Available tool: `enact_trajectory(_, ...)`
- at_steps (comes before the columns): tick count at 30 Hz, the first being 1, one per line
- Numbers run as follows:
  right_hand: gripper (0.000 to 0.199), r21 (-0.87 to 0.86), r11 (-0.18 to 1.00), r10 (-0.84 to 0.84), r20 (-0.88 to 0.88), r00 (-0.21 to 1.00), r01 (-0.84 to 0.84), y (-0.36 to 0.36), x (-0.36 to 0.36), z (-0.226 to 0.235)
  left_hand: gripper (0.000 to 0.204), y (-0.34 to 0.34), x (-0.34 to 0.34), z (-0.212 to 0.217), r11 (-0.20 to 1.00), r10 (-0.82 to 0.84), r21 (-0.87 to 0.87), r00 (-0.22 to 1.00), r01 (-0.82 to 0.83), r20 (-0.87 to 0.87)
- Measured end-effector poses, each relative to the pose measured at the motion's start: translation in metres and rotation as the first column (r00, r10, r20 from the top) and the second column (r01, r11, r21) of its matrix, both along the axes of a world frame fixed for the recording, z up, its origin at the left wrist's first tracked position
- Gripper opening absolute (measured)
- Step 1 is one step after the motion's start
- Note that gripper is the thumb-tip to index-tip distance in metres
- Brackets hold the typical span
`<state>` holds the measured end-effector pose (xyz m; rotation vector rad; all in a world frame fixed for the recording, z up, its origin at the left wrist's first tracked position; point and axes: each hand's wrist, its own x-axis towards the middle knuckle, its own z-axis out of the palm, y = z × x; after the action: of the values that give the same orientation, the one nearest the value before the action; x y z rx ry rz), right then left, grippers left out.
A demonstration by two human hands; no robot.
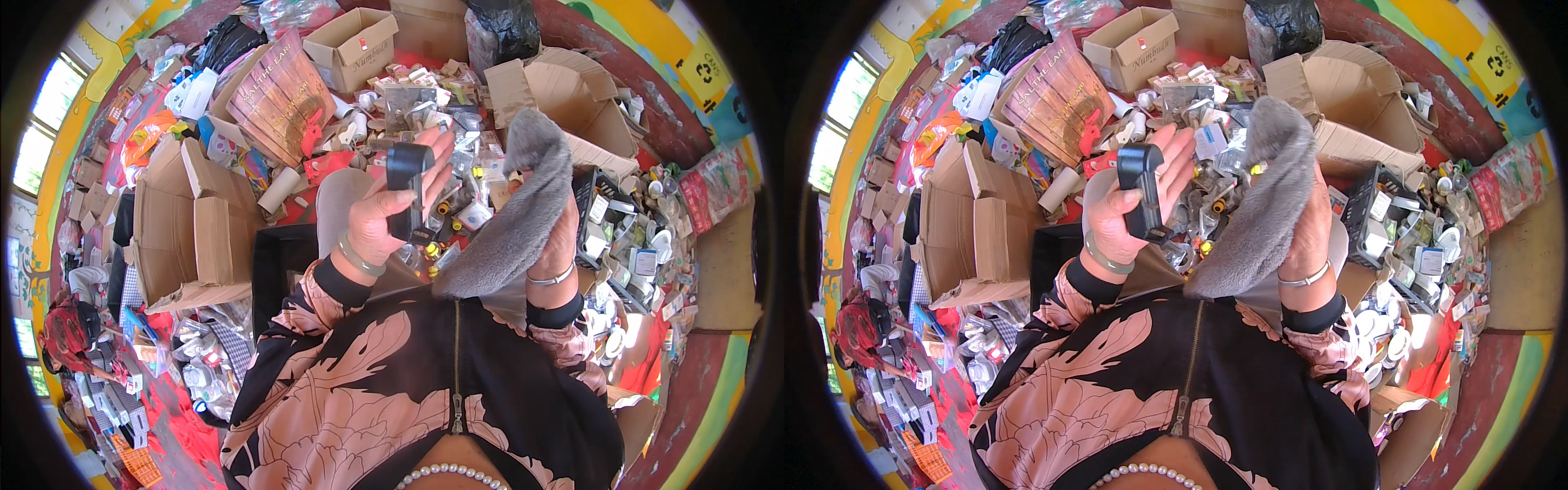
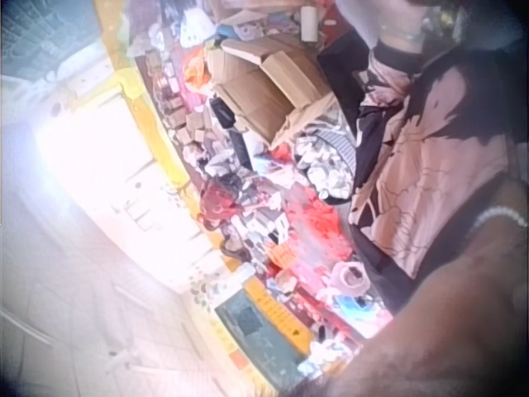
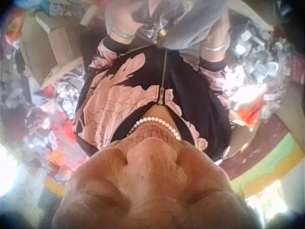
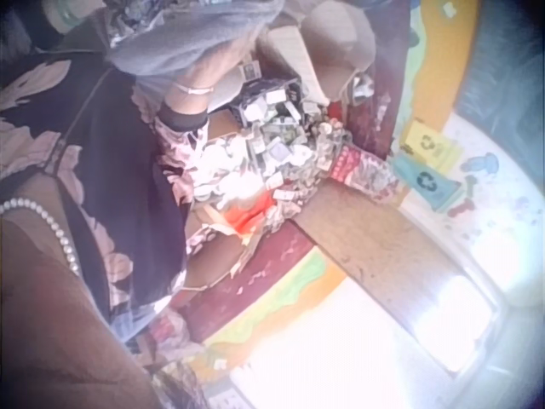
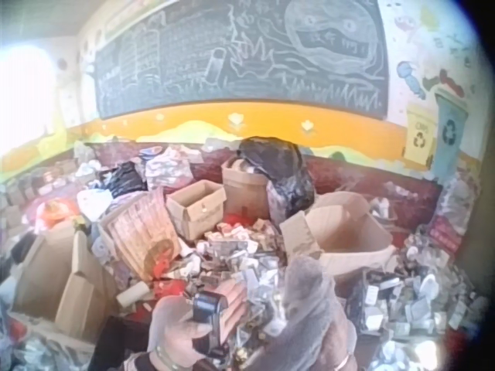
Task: The person sits on the floor and wipes various small items, including a black electronic device and a white cylindrical object, using a grey cloth. They then move a plastic crate and continue wiping other items from the surrounding boxes.
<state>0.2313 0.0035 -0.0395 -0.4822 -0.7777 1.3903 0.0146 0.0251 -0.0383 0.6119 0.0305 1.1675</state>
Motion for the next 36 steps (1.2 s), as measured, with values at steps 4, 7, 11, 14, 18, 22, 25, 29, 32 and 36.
enact_trajectory(4, 0.046, 0.360, 0.927, -0.304, 0.568, 0.765, 0.100, -0.004, -0.040, 0.034, 0.058, -0.011, 0.010, -0.002, 0.970, -0.208, -0.119, 0.976, 0.214, 0.061)
enact_trajectory(7, 0.041, 0.655, 0.749, -0.534, 0.687, 0.493, -0.103, -0.004, -0.052, 0.042, 0.037, -0.022, 0.010, -0.008, 0.854, -0.444, -0.233, 0.885, 0.465, 0.138)
enact_trajectory(11, 0.029, 0.694, 0.720, -0.651, 0.668, 0.360, 0.015, -0.003, -0.050, 0.033, 0.030, -0.028, 0.015, 0.005, 0.847, -0.442, -0.255, 0.884, 0.467, 0.150)
enact_trajectory(14, 0.025, 0.756, 0.652, -0.745, 0.625, 0.234, 0.057, -0.003, -0.046, 0.026, 0.031, -0.031, 0.020, 0.008, 0.891, -0.345, -0.298, 0.937, 0.343, 0.047)
enact_trajectory(18, 0.019, 0.639, 0.736, -0.676, 0.679, 0.287, 0.224, -0.006, -0.041, 0.026, 0.034, -0.027, 0.019, -0.004, 0.855, -0.370, -0.444, 0.915, 0.267, -0.161)
enact_trajectory(22, 0.025, 0.085, 0.890, -0.443, 0.400, 0.802, 0.449, 0.002, -0.029, 0.032, 0.069, -0.019, 0.021, -0.003, 0.894, -0.392, -0.243, 0.920, 0.376, -0.017)
enact_trajectory(25, 0.021, 0.018, 0.922, -0.371, 0.320, 0.871, 0.387, 0.002, -0.021, 0.045, 0.072, -0.016, 0.019, 0.003, 0.913, -0.342, -0.196, 0.933, 0.358, 0.112)
enact_trajectory(29, 0.038, 0.386, 0.902, -0.431, 0.775, 0.462, 0.194, -0.014, -0.025, 0.047, 0.071, -0.013, 0.018, 0.005, 0.946, -0.248, -0.169, 0.954, 0.275, 0.165)
enact_trajectory(32, 0.029, 0.604, 0.796, -0.568, 0.731, 0.377, 0.027, -0.017, -0.040, 0.045, 0.069, -0.015, 0.016, 0.000, 0.938, -0.168, -0.289, 0.980, 0.193, 0.108)
enact_trajectory(36, 0.037, 0.749, 0.658, -0.715, 0.653, 0.252, -0.076, -0.016, -0.053, 0.036, 0.050, -0.016, 0.021, 0.002, 0.931, -0.139, -0.321, 0.983, 0.172, 0.123)
